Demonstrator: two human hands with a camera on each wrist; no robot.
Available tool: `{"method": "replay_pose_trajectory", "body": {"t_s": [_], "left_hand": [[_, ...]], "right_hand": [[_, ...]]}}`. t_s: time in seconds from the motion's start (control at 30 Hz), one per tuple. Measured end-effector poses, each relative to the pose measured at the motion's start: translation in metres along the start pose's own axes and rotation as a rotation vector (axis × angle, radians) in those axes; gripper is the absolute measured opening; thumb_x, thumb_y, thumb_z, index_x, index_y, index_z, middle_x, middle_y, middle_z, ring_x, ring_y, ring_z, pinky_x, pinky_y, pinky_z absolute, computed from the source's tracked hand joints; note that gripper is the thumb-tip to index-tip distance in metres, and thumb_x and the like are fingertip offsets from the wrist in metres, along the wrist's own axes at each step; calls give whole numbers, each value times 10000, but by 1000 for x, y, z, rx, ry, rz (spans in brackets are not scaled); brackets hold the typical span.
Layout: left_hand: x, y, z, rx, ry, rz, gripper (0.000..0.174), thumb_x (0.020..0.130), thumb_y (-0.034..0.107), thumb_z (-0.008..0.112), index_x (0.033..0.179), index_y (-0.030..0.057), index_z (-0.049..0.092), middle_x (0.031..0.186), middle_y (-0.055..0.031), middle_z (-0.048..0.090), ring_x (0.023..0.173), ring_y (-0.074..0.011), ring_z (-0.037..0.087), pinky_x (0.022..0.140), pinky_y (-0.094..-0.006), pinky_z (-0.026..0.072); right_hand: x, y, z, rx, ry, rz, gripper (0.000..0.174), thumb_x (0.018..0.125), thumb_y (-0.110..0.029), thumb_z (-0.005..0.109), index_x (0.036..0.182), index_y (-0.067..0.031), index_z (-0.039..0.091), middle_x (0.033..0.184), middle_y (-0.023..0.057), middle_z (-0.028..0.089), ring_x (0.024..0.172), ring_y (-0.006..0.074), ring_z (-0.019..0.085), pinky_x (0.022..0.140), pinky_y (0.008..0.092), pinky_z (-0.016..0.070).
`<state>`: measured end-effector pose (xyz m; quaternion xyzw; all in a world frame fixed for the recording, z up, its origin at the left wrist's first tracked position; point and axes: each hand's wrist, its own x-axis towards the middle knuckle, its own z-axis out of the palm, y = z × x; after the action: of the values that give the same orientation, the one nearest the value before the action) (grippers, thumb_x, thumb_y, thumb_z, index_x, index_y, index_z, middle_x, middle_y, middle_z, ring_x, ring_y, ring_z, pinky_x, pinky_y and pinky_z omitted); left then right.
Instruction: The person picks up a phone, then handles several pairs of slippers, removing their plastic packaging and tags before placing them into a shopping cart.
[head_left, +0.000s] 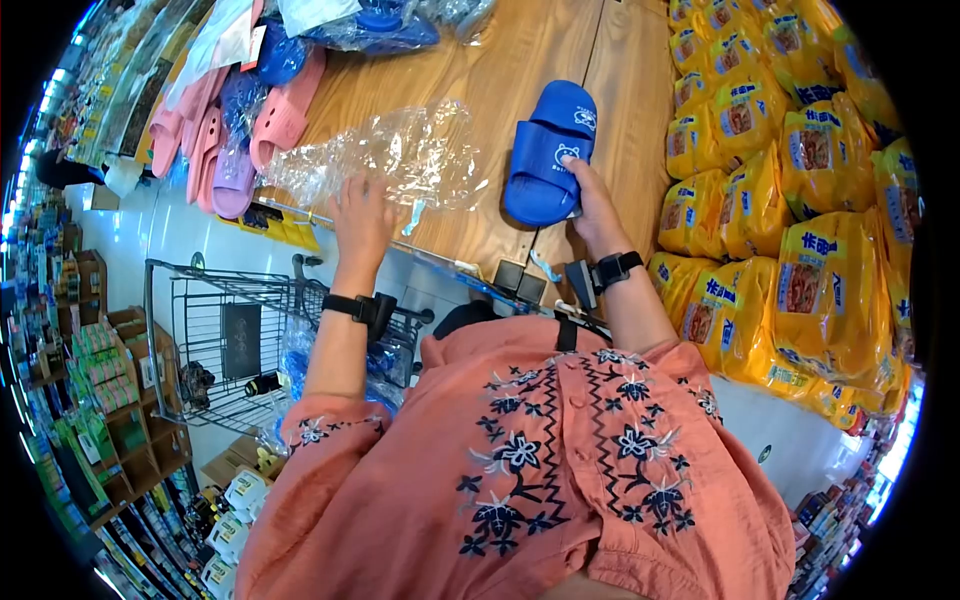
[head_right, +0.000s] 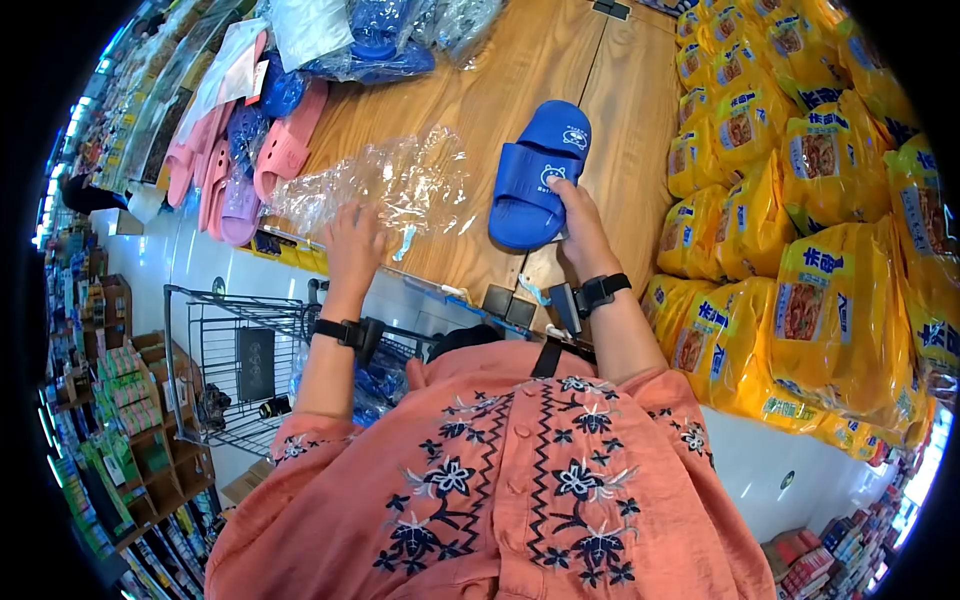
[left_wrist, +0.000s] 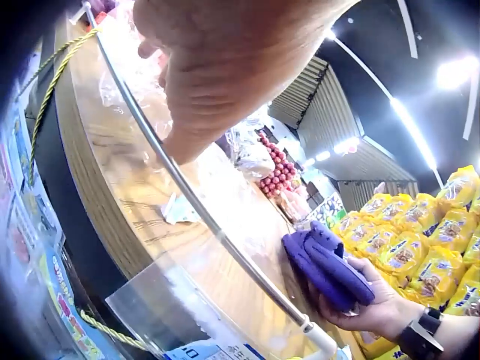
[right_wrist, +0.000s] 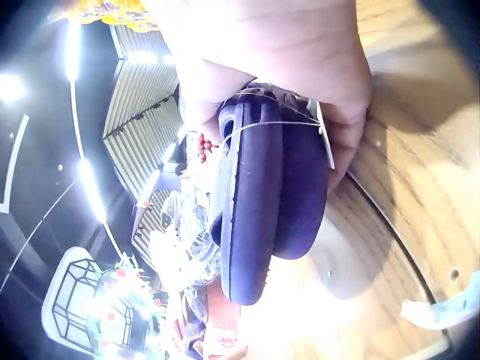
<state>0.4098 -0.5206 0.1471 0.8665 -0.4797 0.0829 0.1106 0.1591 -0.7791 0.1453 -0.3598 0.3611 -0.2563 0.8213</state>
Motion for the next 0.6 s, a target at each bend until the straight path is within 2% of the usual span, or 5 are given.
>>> {"method": "replay_pose_trajectory", "body": {"t_s": [0.13, 0.23, 0.33, 0.43, 0.6], "left_hand": [[15, -9, -2, -3, -85, -55, 223, 900, 202, 644, 1104, 117, 674, 1154, -108, 656, 1172, -310, 567, 1063, -615, 307], [32, -13, -17, -91, 182, -9, 151, 974, 199, 575, 1045, 107, 672, 986, -80, 693, 998, -260, 652, 994, -533, 414], [50, 2, -65, -767, 115, -254, 229, 1042, 229, 488, 1023, 69, 650, 953, -87, 694, 906, -230, 685, 879, -433, 509], [63, 13, -82, -1289, 158, -282, 291, 1064, 259, 449, 1028, 39, 635, 961, -99, 689, 895, -219, 689, 763, -365, 547], [77, 20, -90, -1769, -53, -522, 286, 1045, 251, 487, 1097, 2, 619, 996, -115, 683, 930, -223, 687, 800, -364, 559]], "right_hand": [[3, 2, -1, -8, -6, 4, 474, 899, -282, 678, 1227, 42, 571, 1116, 115, 673, 993, 208, 668, 903, 326, 538], [1, 3, -3, -7, -22, 4, 491, 900, -288, 684, 1241, 45, 564, 1120, 118, 672, 995, 208, 666, 905, 327, 535], [0, 2, -3, -20, -34, -3, 503, 902, -291, 686, 1252, 47, 558, 1129, 124, 671, 998, 207, 665, 906, 329, 534], [-1, -1, 1, -42, -30, -4, 502, 905, -287, 685, 1253, 50, 557, 1132, 130, 672, 998, 207, 666, 908, 329, 532], [-4, -4, 1, -106, 13, -14, 520, 895, -291, 693, 1248, 65, 556, 1117, 141, 675, 989, 210, 671, 863, 330, 548]]}}
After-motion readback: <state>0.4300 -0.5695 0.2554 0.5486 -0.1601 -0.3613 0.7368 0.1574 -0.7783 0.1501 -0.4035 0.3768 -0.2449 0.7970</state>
